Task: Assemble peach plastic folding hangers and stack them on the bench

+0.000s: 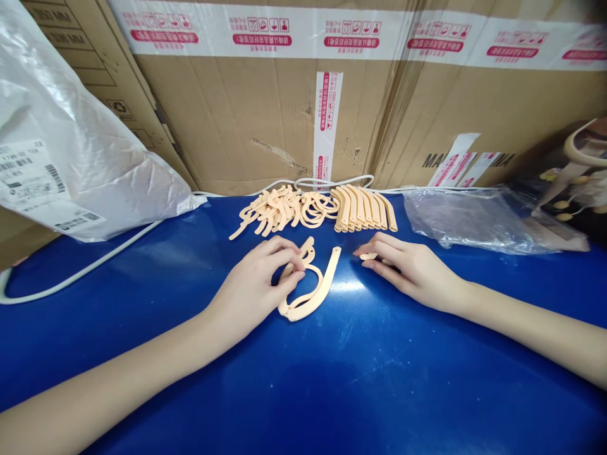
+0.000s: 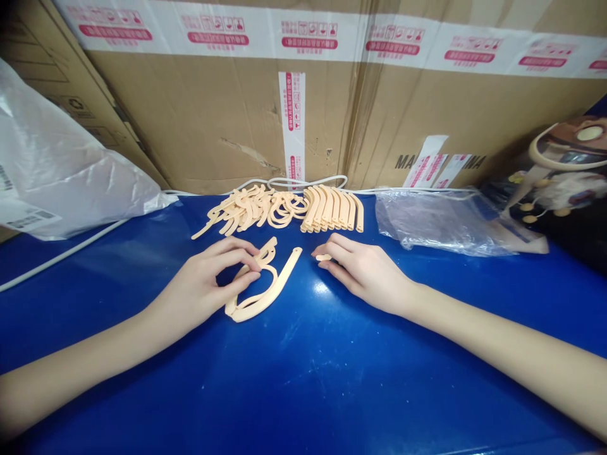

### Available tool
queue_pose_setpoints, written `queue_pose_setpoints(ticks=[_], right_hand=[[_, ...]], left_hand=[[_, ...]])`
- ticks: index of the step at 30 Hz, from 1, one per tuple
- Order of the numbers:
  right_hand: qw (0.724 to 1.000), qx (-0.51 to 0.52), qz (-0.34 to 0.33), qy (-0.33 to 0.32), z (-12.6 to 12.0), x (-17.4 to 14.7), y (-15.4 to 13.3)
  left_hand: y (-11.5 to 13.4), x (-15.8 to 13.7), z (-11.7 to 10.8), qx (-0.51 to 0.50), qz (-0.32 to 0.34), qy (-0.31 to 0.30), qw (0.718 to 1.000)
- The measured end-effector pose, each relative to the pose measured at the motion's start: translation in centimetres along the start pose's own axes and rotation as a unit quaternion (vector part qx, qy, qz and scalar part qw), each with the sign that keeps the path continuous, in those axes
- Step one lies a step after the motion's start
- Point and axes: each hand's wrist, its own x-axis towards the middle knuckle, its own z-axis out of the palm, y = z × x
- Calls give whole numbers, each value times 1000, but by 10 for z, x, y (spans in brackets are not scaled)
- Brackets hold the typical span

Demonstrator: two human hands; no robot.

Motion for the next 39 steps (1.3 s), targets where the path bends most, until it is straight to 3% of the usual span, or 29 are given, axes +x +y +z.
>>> queue_pose_setpoints(ticks=[8,13,18,26,33,39], right_hand=[[998,49,-39,31,-1,-3,1],[998,45,-30,27,0,-2,0],[999,34,-12,29,0,-1,-3],[999,27,-6,20,-2,-1,-6],[1000,25,-6,14,-3,-1,-6],[996,83,23,23,-2,-1,-6]], left_hand=[[1,-2,0,19,2,3,1000],[4,-5,-1,101,9,-20,995],[9,-6,-3,114,33,-19,993],[14,-7,-1,109,125,-110,980],[15,-7,-2,149,142,-129,970],[18,-8,-1,191,149,-139,960]])
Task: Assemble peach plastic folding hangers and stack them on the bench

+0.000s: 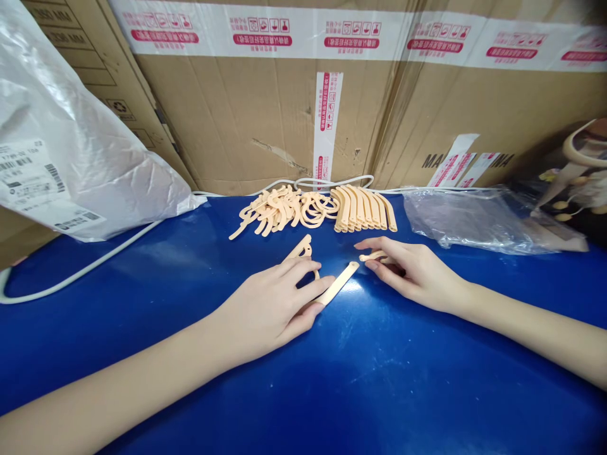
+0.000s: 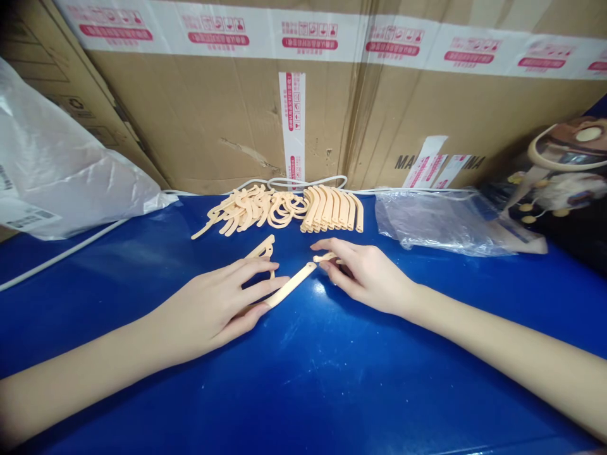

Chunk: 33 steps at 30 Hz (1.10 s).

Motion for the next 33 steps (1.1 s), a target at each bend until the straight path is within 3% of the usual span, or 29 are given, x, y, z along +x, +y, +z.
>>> queue_pose_setpoints(ticks=[7,12,15,20,28,33], right_hand=[[996,-67,-62,-4,0,0,2],[986,-142,-79,-20,-1,-1,-2],[987,-135,-82,-19,0,0,-4],[986,-116,-109,-45,1,2,-4],[988,-105,-98,-62,0,1,-7],[996,-92,-17,-9,3,-1,-5]], left_hand=[[-1,1,0,2,-12,19,1000],[-6,0,3,-65,-31,-39,997],[-8,0,4,-85,-32,-65,994],[-8,-1,3,-93,-26,-57,994],[-6,0,1,-103,6,-34,994],[-6,1,0,-99,1,-29,995]])
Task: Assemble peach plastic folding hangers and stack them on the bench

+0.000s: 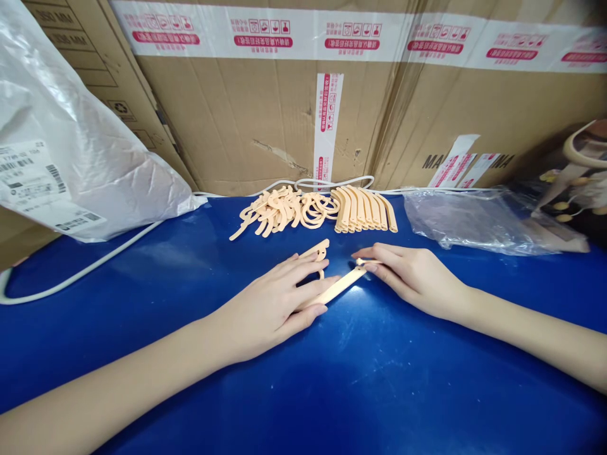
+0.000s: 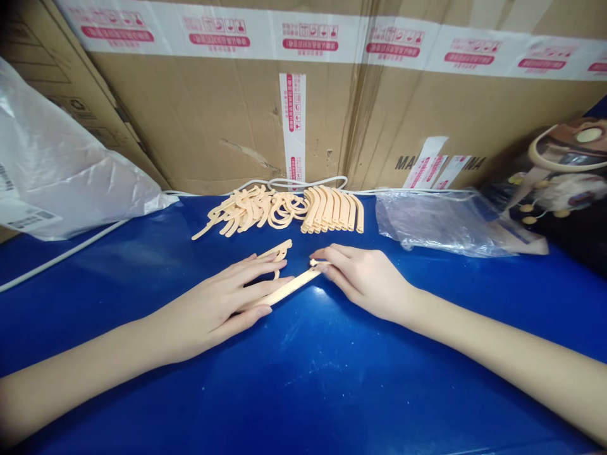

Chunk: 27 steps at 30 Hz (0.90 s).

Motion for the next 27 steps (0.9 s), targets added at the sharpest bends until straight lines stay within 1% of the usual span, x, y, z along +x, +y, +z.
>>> queue_pose_setpoints(ticks=[2,5,8,13,18,24,27], right_hand=[[1000,0,25,5,0,0,1],[1000,-16,10,-10,0,1,2],[1000,-22,-8,-11,-1,1,2],[1000,-19,-6,-8,-1,1,1],[1000,-8,-2,-21,-2,1,2],[997,35,-58,-26,-3,2,3],[997,44,-59,-19,-4,2,3]], left_hand=[[1,0,-1,-3,0,-8,1000],[1,0,-2,-6,-2,-12,1000],[1,0,-1,1,10,3,1000],[2,-1,2,8,37,27,999],[6,-2,3,18,22,32,999],[6,-1,4,7,22,56,998],[6,0,3,-4,21,50,999]])
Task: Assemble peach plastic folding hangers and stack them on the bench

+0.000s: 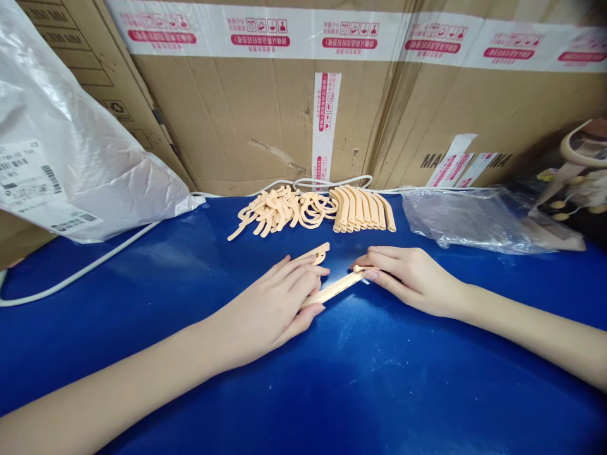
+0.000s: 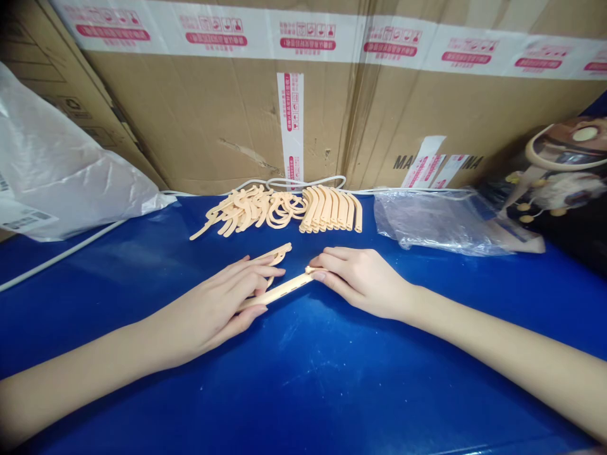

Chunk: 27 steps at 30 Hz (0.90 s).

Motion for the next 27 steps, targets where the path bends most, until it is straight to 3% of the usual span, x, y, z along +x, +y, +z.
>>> queue_pose_setpoints(ticks=[8,13,27], right_hand=[[998,0,64,17,0,-1,-1],[999,12,43,-12,-1,-1,-1],[993,100,54,-13,-2,1,-8]], left_hand=[[0,1,-2,-19,1,10,1000],[0,1,-1,-31,-1,7,1000],[-2,0,-2,-34,19,-12,999]])
